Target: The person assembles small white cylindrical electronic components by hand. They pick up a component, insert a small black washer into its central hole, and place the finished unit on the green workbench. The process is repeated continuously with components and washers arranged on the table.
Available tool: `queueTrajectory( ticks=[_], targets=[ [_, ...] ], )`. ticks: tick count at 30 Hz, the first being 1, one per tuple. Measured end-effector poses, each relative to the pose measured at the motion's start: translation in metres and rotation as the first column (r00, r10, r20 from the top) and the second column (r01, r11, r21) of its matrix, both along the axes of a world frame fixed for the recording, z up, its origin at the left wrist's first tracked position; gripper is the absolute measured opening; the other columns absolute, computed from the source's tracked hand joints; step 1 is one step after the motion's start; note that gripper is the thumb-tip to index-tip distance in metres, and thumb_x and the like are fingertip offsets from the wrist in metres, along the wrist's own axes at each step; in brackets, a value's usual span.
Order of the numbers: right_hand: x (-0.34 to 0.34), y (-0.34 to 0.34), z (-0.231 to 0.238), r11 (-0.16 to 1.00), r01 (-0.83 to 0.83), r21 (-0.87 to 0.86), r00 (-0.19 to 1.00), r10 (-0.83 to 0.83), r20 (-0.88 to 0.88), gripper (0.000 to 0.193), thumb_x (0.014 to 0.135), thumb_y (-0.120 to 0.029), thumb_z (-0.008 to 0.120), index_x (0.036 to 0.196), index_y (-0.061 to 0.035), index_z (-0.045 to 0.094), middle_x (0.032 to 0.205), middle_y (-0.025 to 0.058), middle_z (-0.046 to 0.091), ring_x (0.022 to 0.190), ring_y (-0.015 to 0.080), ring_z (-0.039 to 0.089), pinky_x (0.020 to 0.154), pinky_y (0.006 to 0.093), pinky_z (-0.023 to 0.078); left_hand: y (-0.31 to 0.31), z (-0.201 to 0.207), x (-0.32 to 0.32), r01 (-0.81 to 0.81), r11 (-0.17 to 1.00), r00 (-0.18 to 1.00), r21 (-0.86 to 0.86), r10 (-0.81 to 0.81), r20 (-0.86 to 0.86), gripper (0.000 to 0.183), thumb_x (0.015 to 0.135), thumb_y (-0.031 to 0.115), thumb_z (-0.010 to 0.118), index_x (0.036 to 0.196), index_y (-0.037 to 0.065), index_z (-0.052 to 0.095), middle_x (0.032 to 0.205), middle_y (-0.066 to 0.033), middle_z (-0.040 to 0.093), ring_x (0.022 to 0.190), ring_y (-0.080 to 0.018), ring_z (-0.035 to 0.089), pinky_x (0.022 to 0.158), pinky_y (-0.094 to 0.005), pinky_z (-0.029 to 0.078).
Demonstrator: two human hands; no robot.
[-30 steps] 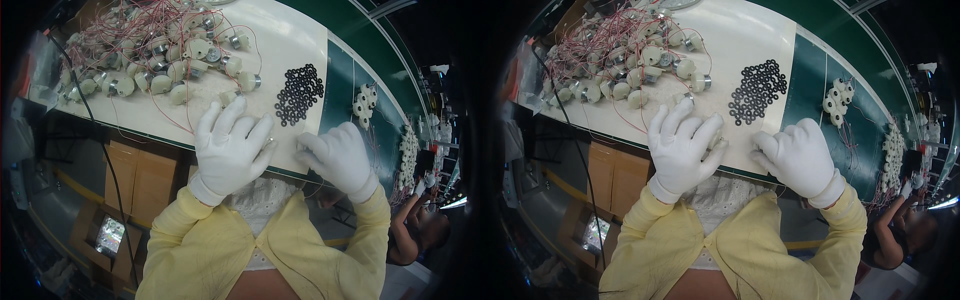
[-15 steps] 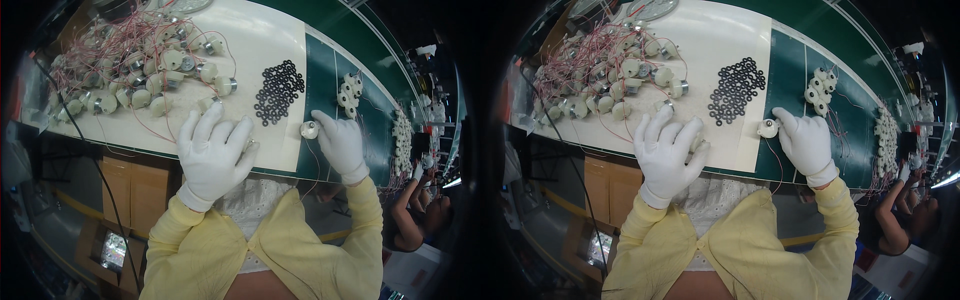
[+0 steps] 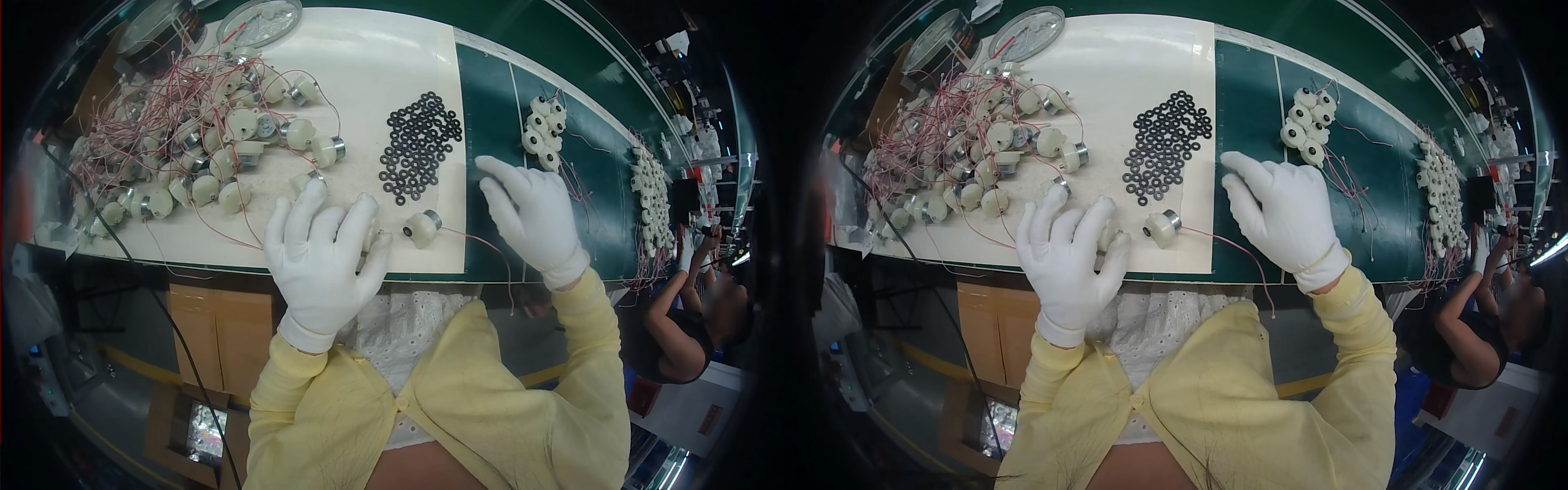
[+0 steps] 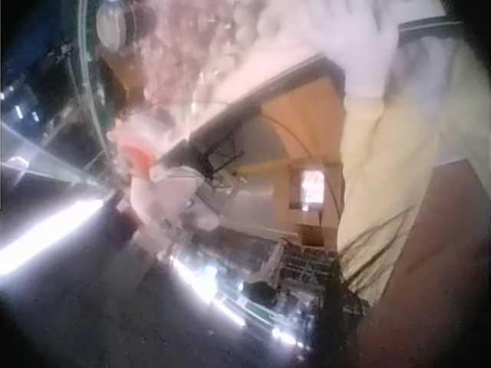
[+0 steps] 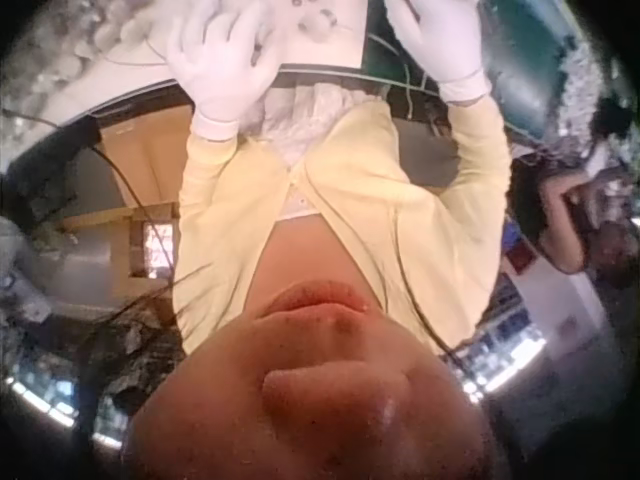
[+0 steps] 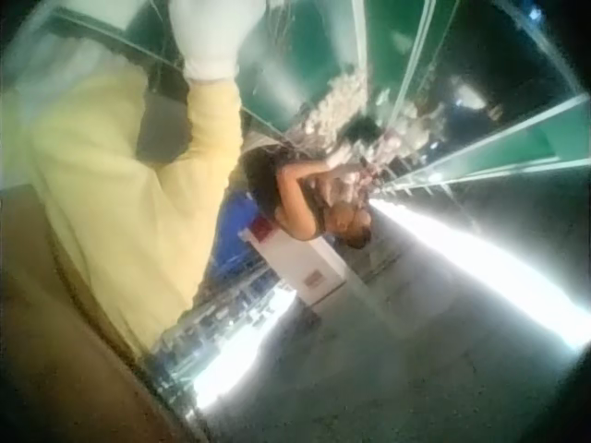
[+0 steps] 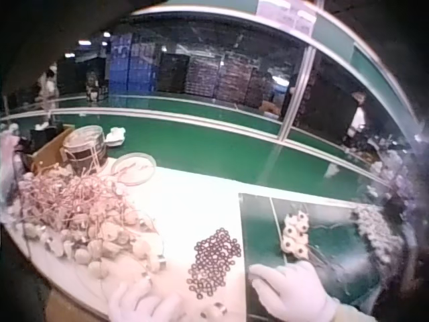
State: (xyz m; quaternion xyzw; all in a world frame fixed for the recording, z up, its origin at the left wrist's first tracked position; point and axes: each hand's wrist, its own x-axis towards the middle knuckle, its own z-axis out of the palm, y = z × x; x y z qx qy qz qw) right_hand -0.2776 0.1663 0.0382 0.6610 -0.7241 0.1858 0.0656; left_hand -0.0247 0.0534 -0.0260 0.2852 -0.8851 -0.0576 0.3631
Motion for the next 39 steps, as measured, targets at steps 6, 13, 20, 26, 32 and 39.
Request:
queueTrajectory(
  ticks=[6,13,20,26,32,39],
  targets=[
    [0.051,-0.015,0.019,0.950,-0.309,0.051,0.951,0.310,-0.008,0.034,0.087,-0.031,0.077,0.117,-0.0153,0.069,0.099,0.0008,0.067,0.085,0.0223,0.066,0.070,0.0391,0.047,-0.001,0.000,0.000,0.001,1.000,0.999,-0.017,-0.001,0.033,0.041,0.082,0.025,0.081,0.121,0.016,0.075,0.102,-0.0046,0.066,0.129,-0.0328,0.058,0.113,-0.0563,0.038],
    [0.029,-0.002,0.004,0.954,-0.260,0.148,0.964,0.266,-0.018,0.032,0.084,-0.034,0.079,0.111,-0.0182,0.071,0.092,-0.0015,0.067,0.079,0.0211,0.066,0.068,0.0385,0.045,0.001,0.002,0.001,0.002,1.000,0.999,-0.012,-0.001,0.054,0.041,0.084,0.026,0.080,0.123,0.015,0.074,0.102,-0.0057,0.066,0.130,-0.0343,0.057,0.115,-0.0570,0.037],
    [-0.023,0.031,0.004,0.984,-0.170,0.053,0.947,0.148,0.285,0.032,0.080,-0.020,0.085,0.107,-0.0073,0.073,0.084,0.0042,0.077,0.074,0.0278,0.073,0.065,0.0386,0.055,0.003,0.003,0.001,0.003,1.000,0.997,0.006,-0.003,0.081,0.042,0.084,0.025,0.079,0.125,0.015,0.073,0.103,-0.0056,0.067,0.133,-0.0342,0.055,0.117,-0.0570,0.036],
    [-0.099,0.068,0.004,0.941,0.319,-0.112,0.658,-0.134,0.741,0.069,0.091,-0.003,0.081,0.154,0.0015,0.054,0.116,0.0073,0.071,0.100,0.0098,0.068,0.089,0.0253,0.056,0.000,0.004,0.002,0.003,1.000,0.995,-0.027,-0.001,0.095,0.039,0.084,0.029,0.080,0.121,0.016,0.076,0.101,-0.0049,0.064,0.129,-0.0335,0.057,0.113,-0.0565,0.039],
    [-0.190,0.058,0.013,0.947,0.321,0.007,0.614,-0.213,0.760,0.063,0.095,-0.006,0.077,0.153,0.0024,0.054,0.123,0.0062,0.071,0.108,0.0121,0.068,0.098,0.0261,0.054,0.000,0.005,0.000,0.011,1.000,0.995,-0.027,-0.008,0.096,0.040,0.083,0.028,0.081,0.121,0.015,0.075,0.101,-0.0056,0.064,0.128,-0.0341,0.057,0.113,-0.0568,0.038],
    [-0.234,-0.011,0.032,0.987,0.124,0.099,0.806,-0.158,0.570,0.060,0.092,-0.019,0.083,0.147,-0.0030,0.064,0.123,0.0064,0.073,0.109,0.0113,0.065,0.095,0.0270,0.053,0.001,0.005,0.002,-0.001,1.000,0.994,-0.030,0.004,0.106,0.040,0.083,0.027,0.081,0.121,0.016,0.075,0.101,-0.0056,0.064,0.127,-0.0340,0.057,0.114,-0.0565,0.037]
  ],
)
